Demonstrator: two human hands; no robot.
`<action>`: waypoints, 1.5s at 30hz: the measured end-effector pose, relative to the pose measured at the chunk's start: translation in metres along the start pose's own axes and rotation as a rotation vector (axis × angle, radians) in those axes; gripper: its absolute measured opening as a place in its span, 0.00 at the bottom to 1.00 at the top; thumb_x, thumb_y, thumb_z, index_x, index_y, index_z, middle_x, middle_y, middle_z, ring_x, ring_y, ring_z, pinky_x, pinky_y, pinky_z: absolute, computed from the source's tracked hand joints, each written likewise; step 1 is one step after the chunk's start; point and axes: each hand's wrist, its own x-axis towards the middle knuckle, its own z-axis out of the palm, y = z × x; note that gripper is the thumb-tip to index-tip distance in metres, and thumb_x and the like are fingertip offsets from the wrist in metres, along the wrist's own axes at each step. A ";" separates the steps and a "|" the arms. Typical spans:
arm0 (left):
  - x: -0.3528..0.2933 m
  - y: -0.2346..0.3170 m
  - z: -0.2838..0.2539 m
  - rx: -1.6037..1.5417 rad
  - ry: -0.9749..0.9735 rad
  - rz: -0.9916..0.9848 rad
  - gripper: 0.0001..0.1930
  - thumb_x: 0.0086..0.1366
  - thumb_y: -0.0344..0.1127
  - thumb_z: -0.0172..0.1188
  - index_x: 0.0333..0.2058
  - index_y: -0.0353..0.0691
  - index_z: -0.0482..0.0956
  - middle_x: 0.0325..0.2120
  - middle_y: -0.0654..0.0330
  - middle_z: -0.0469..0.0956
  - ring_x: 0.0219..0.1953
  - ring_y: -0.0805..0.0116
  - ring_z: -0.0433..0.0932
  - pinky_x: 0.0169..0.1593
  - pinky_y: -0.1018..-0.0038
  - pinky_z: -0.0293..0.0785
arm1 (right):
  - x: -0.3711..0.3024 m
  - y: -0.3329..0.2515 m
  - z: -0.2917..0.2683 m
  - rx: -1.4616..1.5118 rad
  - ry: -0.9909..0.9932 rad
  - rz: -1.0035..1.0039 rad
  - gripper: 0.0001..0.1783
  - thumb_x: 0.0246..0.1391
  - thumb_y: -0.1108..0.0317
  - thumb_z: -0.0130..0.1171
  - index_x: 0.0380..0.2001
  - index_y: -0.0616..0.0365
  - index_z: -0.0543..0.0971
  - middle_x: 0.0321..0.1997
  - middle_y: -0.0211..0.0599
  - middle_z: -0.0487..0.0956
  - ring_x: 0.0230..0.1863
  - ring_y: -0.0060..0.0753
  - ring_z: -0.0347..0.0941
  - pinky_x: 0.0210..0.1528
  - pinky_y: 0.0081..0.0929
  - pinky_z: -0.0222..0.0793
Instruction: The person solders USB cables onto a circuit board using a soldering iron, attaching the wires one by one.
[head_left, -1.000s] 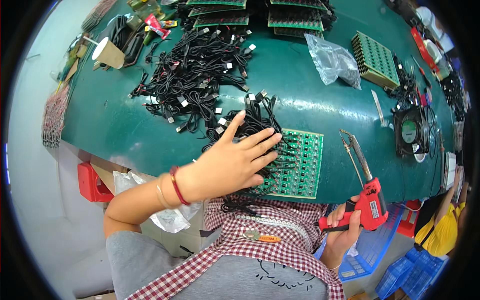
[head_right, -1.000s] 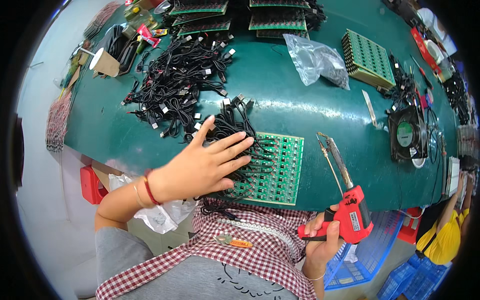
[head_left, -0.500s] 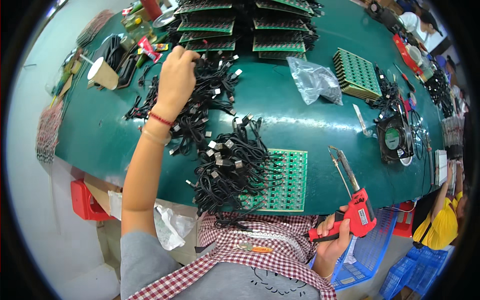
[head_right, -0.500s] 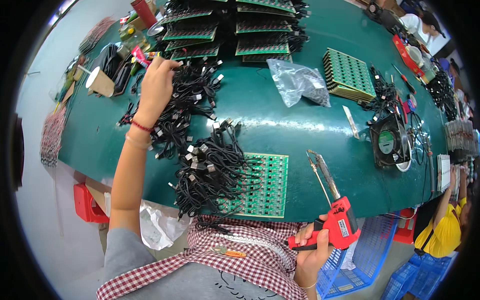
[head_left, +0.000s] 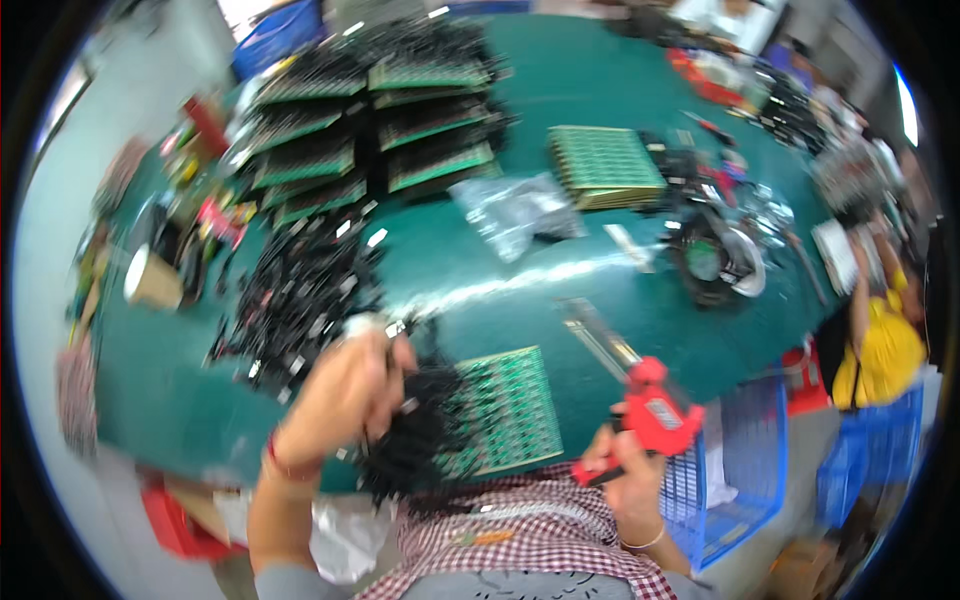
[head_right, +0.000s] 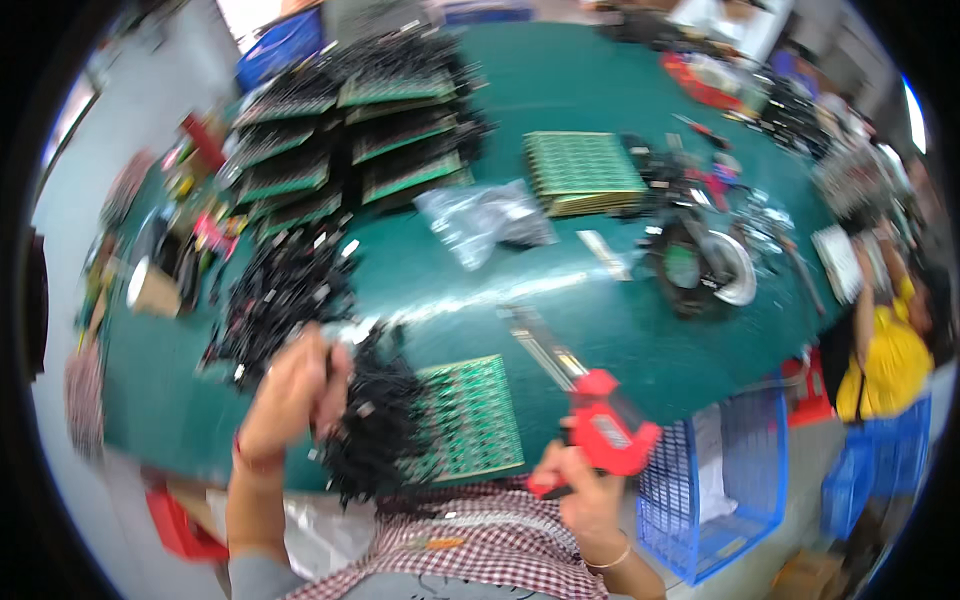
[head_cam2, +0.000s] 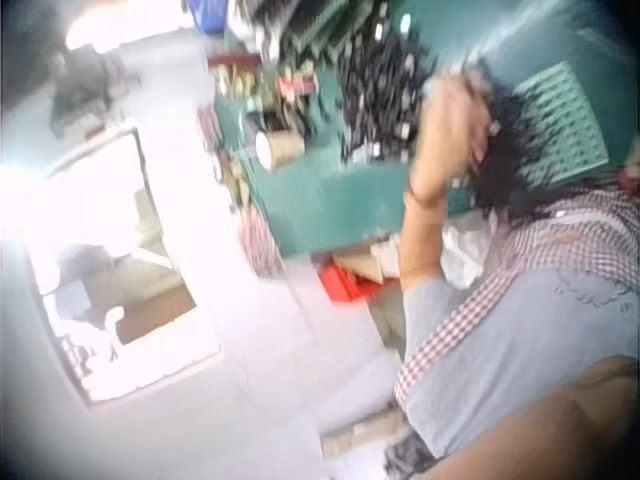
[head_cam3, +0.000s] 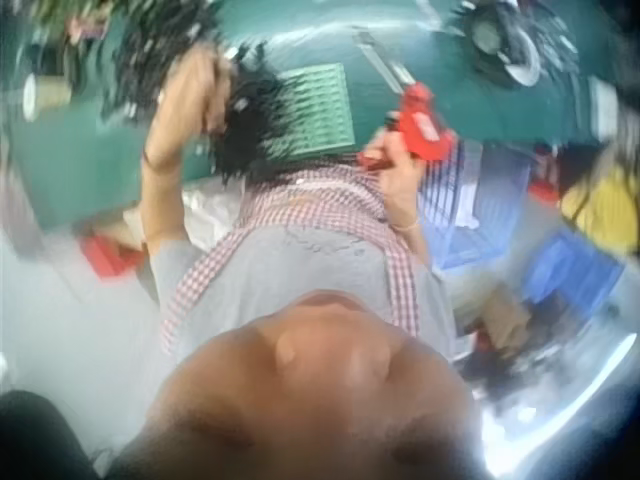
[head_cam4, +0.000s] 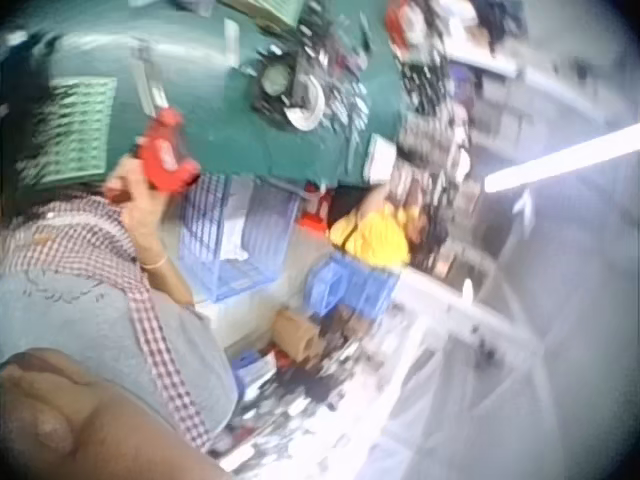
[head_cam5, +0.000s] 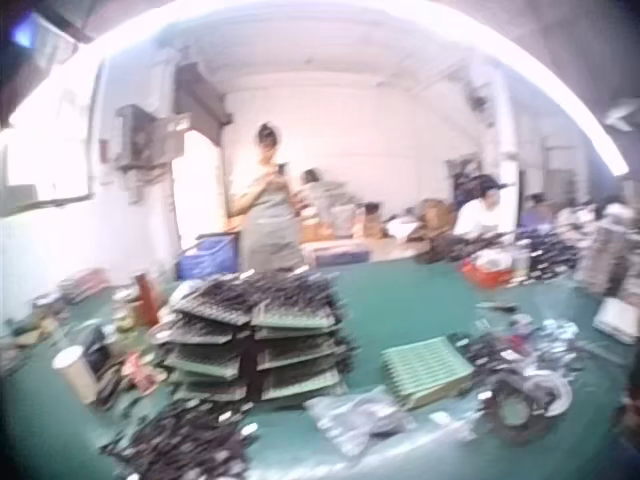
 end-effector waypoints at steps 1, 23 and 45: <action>-0.009 0.002 0.025 -0.145 -0.078 -0.063 0.18 0.73 0.45 0.39 0.37 0.35 0.68 0.19 0.63 0.71 0.13 0.79 0.65 0.18 0.82 0.61 | 0.005 0.001 0.008 -0.050 -0.012 0.046 0.22 0.54 0.65 0.61 0.49 0.58 0.68 0.27 0.38 0.73 0.26 0.29 0.71 0.31 0.29 0.72; -0.035 -0.015 0.142 -0.686 -0.089 -0.374 0.10 0.70 0.35 0.44 0.33 0.36 0.70 0.23 0.65 0.64 0.21 0.76 0.61 0.24 0.81 0.57 | -0.004 -0.003 0.036 -0.164 -0.150 0.050 0.22 0.55 0.72 0.60 0.51 0.59 0.64 0.37 0.28 0.74 0.37 0.17 0.72 0.42 0.19 0.69; -0.037 -0.028 0.160 -0.209 0.075 -0.080 0.06 0.68 0.30 0.46 0.29 0.42 0.65 0.19 0.69 0.62 0.19 0.80 0.59 0.22 0.80 0.56 | -0.012 -0.007 0.029 -0.467 0.065 -0.281 0.23 0.47 0.69 0.62 0.48 0.60 0.70 0.40 0.39 0.75 0.43 0.33 0.70 0.47 0.33 0.67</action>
